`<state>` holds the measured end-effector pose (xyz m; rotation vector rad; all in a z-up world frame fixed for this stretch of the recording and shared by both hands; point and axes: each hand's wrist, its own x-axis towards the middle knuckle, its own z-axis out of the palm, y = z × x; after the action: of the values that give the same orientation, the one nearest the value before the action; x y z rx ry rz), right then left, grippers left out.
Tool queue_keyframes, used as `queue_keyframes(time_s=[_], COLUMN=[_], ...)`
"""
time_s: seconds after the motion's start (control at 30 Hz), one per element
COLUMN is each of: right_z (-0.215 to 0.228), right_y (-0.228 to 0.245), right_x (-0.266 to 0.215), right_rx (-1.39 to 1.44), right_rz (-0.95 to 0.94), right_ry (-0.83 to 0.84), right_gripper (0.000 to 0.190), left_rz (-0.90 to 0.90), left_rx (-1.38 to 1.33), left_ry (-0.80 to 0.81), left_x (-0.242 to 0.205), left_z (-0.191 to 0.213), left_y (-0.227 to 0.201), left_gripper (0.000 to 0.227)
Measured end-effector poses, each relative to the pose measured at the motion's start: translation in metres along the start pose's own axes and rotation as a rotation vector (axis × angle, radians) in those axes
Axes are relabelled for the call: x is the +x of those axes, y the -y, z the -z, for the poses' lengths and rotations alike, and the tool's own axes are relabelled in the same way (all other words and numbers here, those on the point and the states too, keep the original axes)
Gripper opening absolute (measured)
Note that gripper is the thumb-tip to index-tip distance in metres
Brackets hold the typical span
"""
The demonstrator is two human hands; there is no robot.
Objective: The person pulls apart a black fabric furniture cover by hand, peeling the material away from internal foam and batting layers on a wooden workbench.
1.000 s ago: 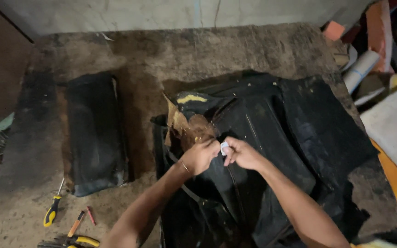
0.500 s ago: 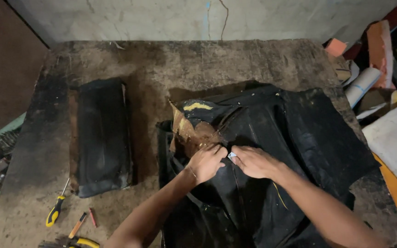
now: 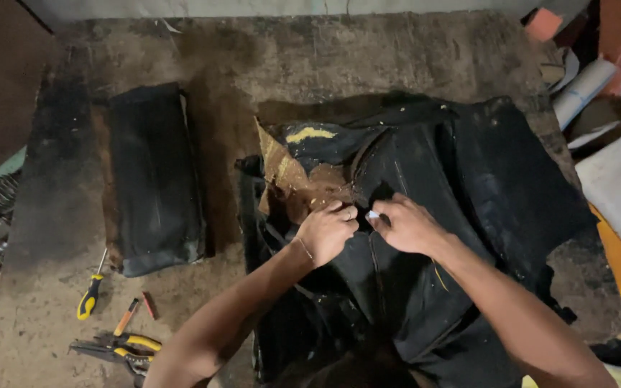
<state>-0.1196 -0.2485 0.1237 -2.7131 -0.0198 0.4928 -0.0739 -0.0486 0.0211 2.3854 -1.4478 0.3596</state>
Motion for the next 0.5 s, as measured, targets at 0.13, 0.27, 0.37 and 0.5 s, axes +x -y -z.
queue_keyframes(time_s=[0.13,0.27,0.37,0.5], right_z=[-0.01,-0.029,-0.039,-0.044], right_y=[0.003,0.006,-0.008,-0.015], right_x=[-0.001,0.004,0.009,0.011], right_rx=[-0.042,-0.095,-0.031,0.025], right_rz=[0.012,0.059,0.066,0.056], right_ry=[-0.012,0.025,0.056,0.05], right_gripper=[0.022,0.024,0.031,0.029], left_rz=[-0.04,-0.097,-0.132,-0.167], left_rx=[0.005,0.005,-0.03,-0.039], left_ry=[0.0,-0.1,-0.126,-0.164], left_x=[-0.003,-0.007,-0.008,-0.006], left_z=[0.0,0.001,0.002,0.013], left_y=[0.0,-0.001,-0.001,-0.004], left_gripper=[0.02,0.02,0.018,0.012])
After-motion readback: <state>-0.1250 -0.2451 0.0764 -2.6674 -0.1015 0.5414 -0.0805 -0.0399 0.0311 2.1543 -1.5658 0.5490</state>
